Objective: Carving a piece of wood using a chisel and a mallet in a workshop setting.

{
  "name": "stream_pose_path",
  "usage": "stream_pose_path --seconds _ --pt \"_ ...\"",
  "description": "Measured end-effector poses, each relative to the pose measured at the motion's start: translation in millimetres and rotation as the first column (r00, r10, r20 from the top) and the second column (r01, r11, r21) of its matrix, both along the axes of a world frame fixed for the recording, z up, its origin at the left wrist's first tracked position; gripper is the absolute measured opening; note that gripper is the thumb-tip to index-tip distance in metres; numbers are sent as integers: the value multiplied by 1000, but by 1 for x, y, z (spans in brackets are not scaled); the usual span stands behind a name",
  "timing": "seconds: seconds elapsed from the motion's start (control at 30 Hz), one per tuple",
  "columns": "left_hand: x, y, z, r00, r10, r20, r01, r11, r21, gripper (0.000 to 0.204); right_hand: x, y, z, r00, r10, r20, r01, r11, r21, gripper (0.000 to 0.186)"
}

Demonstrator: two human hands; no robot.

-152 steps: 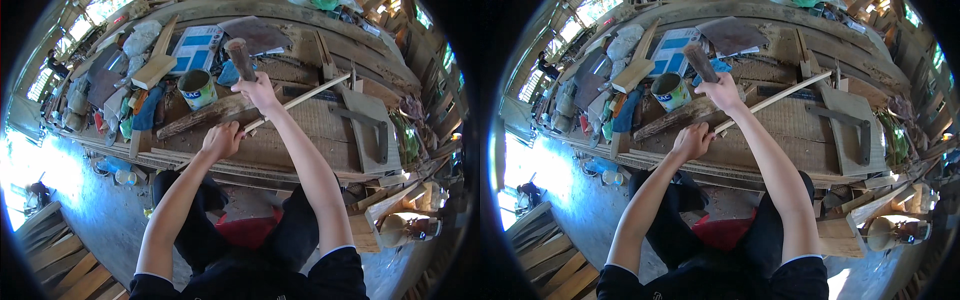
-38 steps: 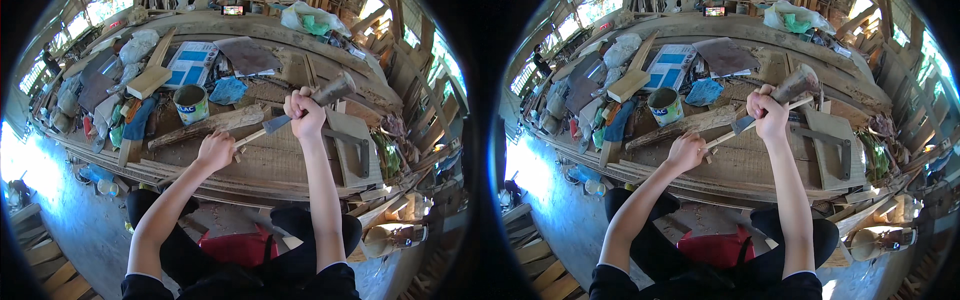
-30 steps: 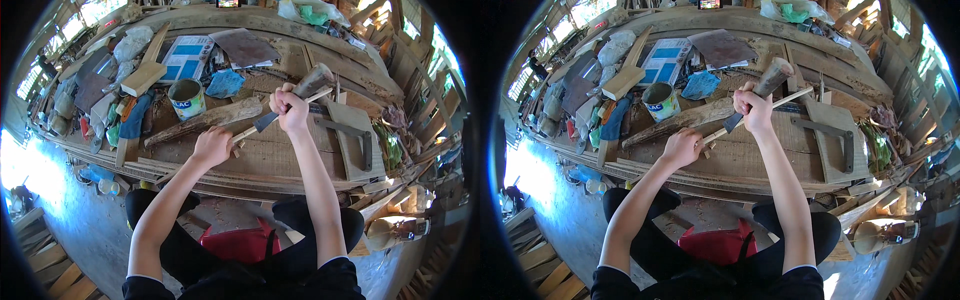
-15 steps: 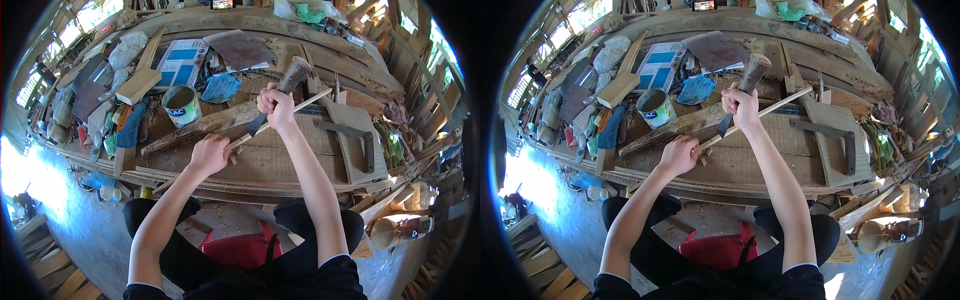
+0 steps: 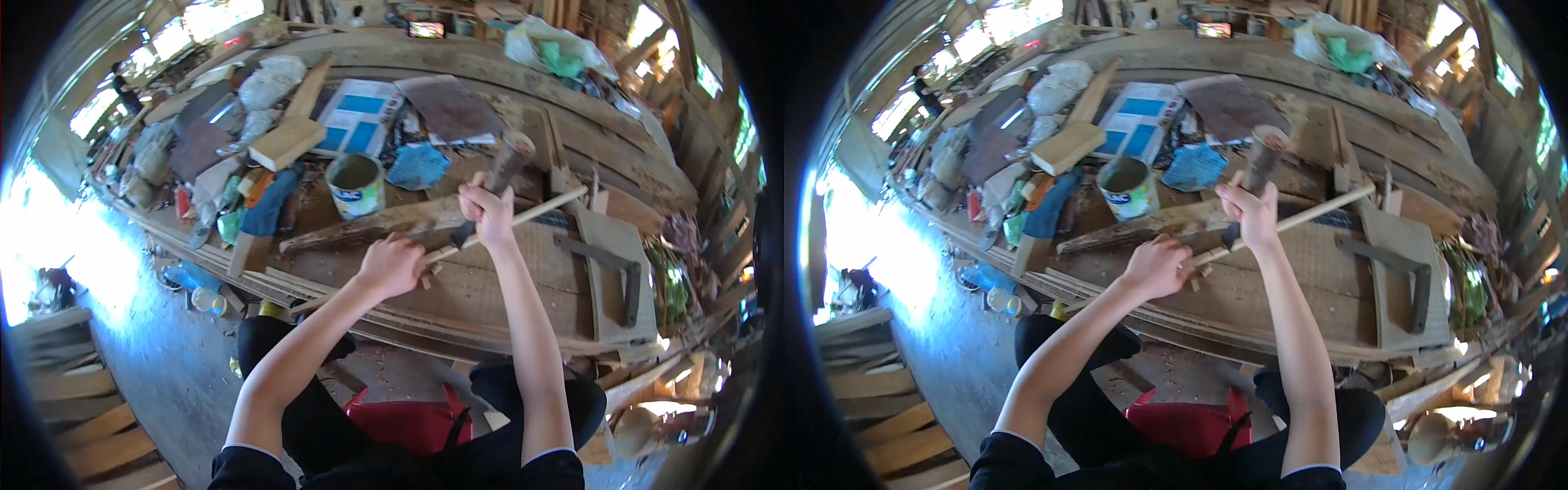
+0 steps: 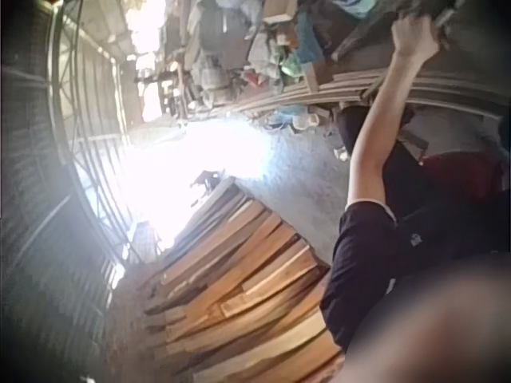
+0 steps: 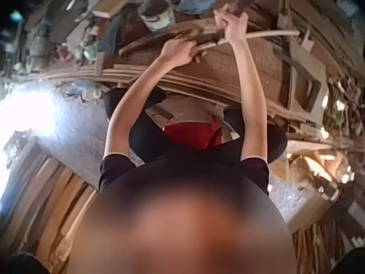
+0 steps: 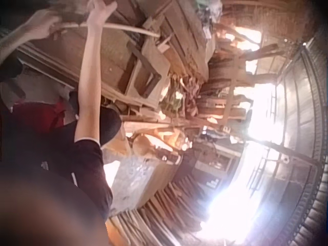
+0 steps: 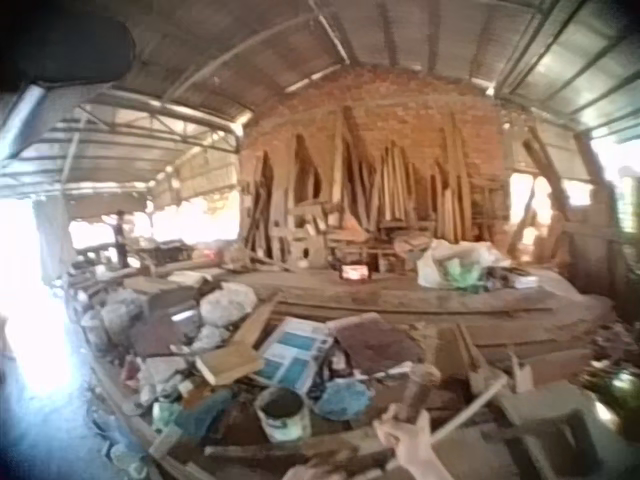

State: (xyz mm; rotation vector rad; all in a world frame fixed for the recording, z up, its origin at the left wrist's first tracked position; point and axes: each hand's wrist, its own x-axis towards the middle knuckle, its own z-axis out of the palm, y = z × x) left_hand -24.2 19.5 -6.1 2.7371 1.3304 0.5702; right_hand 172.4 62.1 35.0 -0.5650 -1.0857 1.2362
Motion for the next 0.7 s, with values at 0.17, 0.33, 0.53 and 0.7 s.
stream_pose_path --seconds 0.17,0.33,0.53,0.7 --pt "-26 13 29 981 101 164 -138 964 228 24 6 -3 -4 993 -7 -117 6 1000 -13 23" --pt "-47 19 30 923 355 -152 -328 928 176 46 20 -5 -12 968 26 -251 -30 999 -14 27" --pt "-43 21 13 927 356 -116 -337 928 158 42 21 -9 -14 972 64 -224 -61 998 20 28" --pt "-44 24 13 926 346 -152 -328 935 134 41 13 -9 -12 986 89 -142 -79 994 71 28"
